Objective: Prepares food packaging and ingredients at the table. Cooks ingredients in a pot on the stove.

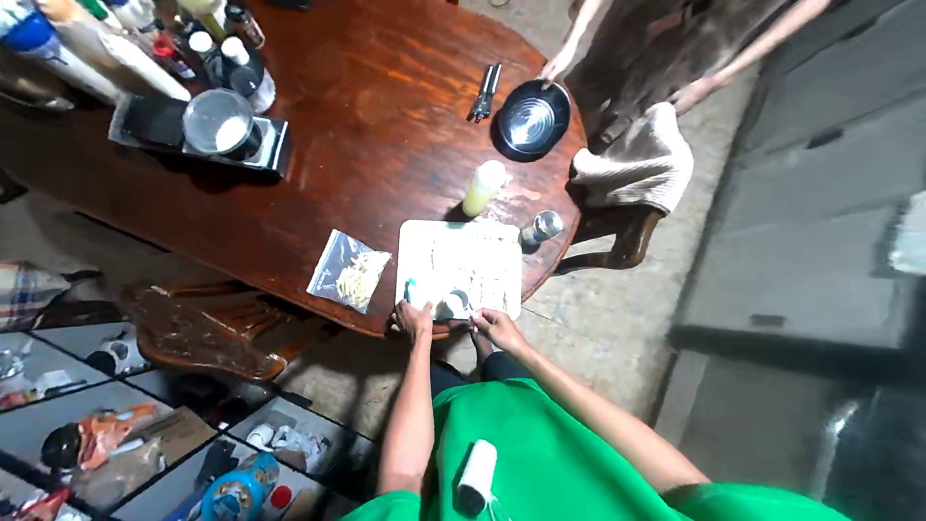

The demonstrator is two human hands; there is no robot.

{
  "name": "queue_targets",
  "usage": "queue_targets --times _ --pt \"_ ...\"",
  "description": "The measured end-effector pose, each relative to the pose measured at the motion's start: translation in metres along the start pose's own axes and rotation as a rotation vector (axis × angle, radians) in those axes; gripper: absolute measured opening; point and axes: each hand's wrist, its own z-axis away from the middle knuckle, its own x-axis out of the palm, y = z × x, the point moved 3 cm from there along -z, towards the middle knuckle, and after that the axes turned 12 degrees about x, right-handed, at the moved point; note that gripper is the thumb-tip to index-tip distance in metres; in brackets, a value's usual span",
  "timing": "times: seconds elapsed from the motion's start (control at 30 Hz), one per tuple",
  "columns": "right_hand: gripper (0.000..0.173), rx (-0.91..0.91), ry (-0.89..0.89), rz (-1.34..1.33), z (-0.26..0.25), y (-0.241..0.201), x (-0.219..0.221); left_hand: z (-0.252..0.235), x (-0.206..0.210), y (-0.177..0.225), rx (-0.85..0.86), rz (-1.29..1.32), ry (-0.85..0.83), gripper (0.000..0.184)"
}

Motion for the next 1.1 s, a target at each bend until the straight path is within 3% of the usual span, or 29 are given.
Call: queue_targets --times 0.2,0.37,0.57,0.8,1.0,1.1 --pt "0.026 0.008 0.029 -0.051 0.002 -0.002 -0.001 -0.006 -0.002 -0.001 0.094 0.138 -0.061 0.059" --pt "0.026 -0.005 0.029 -0.082 -0.006 -0.006 0.002 -0.005 -0.003 -0.010 0.123 0.280 -0.027 0.058" --pt "0.025 -0.029 -0.009 -0.072 -0.020 -0.014 0.013 0.009 -0.037 -0.042 0.114 0.724 0.108 0.048" --pt "0.026 -0.013 -0.106 -0.010 -0.045 -0.012 0.043 0.030 -0.086 -0.103 0.072 0.851 0.253 0.047" --pt "0.029 0.021 -0.161 0.074 -0.065 -0.009 0.075 0.042 -0.084 -0.128 0.037 0.944 0.271 0.044" --pt "0.029 0.040 -0.140 0.113 -0.074 -0.012 0.084 0.049 -0.076 -0.125 0.036 1.026 0.243 0.052"
